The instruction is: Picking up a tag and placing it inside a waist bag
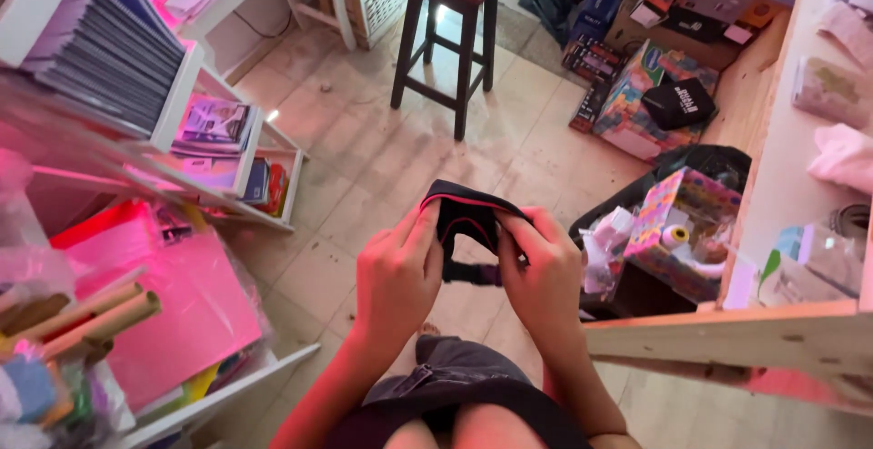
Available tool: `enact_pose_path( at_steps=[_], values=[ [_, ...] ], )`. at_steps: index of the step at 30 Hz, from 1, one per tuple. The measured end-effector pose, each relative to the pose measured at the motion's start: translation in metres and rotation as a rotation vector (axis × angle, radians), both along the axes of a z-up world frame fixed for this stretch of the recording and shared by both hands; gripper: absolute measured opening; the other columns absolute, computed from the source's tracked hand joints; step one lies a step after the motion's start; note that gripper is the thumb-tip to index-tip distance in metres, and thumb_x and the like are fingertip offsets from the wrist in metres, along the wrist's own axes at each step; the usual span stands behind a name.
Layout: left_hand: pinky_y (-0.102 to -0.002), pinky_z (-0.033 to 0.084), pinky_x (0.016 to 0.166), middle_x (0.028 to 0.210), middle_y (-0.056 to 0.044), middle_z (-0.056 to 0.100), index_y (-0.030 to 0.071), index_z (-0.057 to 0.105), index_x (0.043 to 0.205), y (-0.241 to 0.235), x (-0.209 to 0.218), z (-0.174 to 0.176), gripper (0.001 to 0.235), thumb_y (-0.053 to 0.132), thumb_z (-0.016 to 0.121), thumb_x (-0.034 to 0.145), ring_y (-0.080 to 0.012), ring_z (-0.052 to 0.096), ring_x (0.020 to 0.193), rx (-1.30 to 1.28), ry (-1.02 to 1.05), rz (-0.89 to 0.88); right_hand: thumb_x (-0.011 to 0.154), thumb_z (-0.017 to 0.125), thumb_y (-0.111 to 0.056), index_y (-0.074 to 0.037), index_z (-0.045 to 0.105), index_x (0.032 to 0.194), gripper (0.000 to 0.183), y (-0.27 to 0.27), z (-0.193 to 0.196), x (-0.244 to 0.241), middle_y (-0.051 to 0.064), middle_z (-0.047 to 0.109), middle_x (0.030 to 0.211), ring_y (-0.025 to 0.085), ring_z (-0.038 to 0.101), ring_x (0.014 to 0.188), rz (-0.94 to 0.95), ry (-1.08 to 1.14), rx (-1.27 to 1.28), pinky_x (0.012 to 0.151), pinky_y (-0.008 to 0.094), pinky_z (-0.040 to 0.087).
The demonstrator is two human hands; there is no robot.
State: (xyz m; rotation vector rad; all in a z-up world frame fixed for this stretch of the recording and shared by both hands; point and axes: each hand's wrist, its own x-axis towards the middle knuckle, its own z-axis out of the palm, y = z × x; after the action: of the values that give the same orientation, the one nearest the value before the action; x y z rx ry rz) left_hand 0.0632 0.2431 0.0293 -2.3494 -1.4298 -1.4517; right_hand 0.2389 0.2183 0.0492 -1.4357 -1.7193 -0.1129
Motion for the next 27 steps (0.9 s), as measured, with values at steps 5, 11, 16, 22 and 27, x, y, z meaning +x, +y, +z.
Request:
enact_pose_path(
  at_steps=[5, 11, 16, 22, 27],
  values=[
    [-0.033, 0.055, 0.072, 0.119, -0.009, 0.074, 0.009, 0.07, 0.122, 0.027, 0.012, 0.007, 0.038, 0.0, 0.062, 0.086, -0.0233, 0.074, 0.086, 0.066, 0.018, 0.042, 0.089, 0.069, -0.006, -0.014, 0.075, 0.106, 0.02, 0.035, -0.015, 0.014, 0.004, 0.064, 0.095, 0.029, 0.068, 0.084, -0.054, -0.054, 0.036, 0.074, 0.038, 0.057],
    [-0.026, 0.052, 0.074, 0.127, -0.002, 0.073, 0.013, 0.073, 0.116, 0.047, 0.017, -0.002, 0.03, 0.0, 0.061, 0.092, -0.014, 0.072, 0.078, 0.15, 0.08, 0.178, 0.083, 0.069, 0.003, -0.012, 0.072, 0.114, 0.035, 0.057, -0.018, 0.028, 0.008, 0.062, 0.102, 0.034, 0.063, 0.09, -0.022, -0.048, 0.02, 0.081, 0.044, 0.055],
    [-0.025, 0.052, 0.074, 0.126, -0.002, 0.074, 0.014, 0.073, 0.114, 0.059, 0.025, -0.005, 0.027, 0.001, 0.061, 0.094, -0.0123, 0.072, 0.075, 0.15, 0.056, 0.183, 0.08, 0.07, 0.005, -0.014, 0.071, 0.121, 0.046, 0.067, -0.017, 0.031, 0.007, 0.061, 0.101, 0.029, 0.062, 0.079, -0.031, -0.063, -0.024, 0.077, 0.043, 0.054],
    [-0.03, 0.054, 0.076, 0.131, -0.005, 0.071, 0.011, 0.072, 0.117, 0.068, 0.029, -0.001, 0.031, 0.001, 0.062, 0.09, -0.017, 0.074, 0.086, 0.093, 0.033, 0.107, 0.088, 0.079, -0.018, -0.011, 0.072, 0.12, 0.033, 0.074, -0.012, 0.034, 0.004, 0.062, 0.093, 0.022, 0.063, 0.065, -0.007, 0.035, -0.05, 0.071, 0.04, 0.054],
    [-0.041, 0.057, 0.092, 0.131, -0.022, 0.066, -0.001, 0.064, 0.126, 0.075, 0.038, 0.018, 0.04, -0.009, 0.053, 0.089, -0.0366, 0.069, 0.113, -0.142, -0.185, -0.166, 0.095, 0.074, -0.016, -0.014, 0.077, 0.104, 0.01, 0.082, -0.011, 0.039, 0.003, 0.061, 0.083, 0.026, 0.059, 0.063, -0.078, 0.045, -0.033, 0.062, 0.036, 0.052]
  ],
)
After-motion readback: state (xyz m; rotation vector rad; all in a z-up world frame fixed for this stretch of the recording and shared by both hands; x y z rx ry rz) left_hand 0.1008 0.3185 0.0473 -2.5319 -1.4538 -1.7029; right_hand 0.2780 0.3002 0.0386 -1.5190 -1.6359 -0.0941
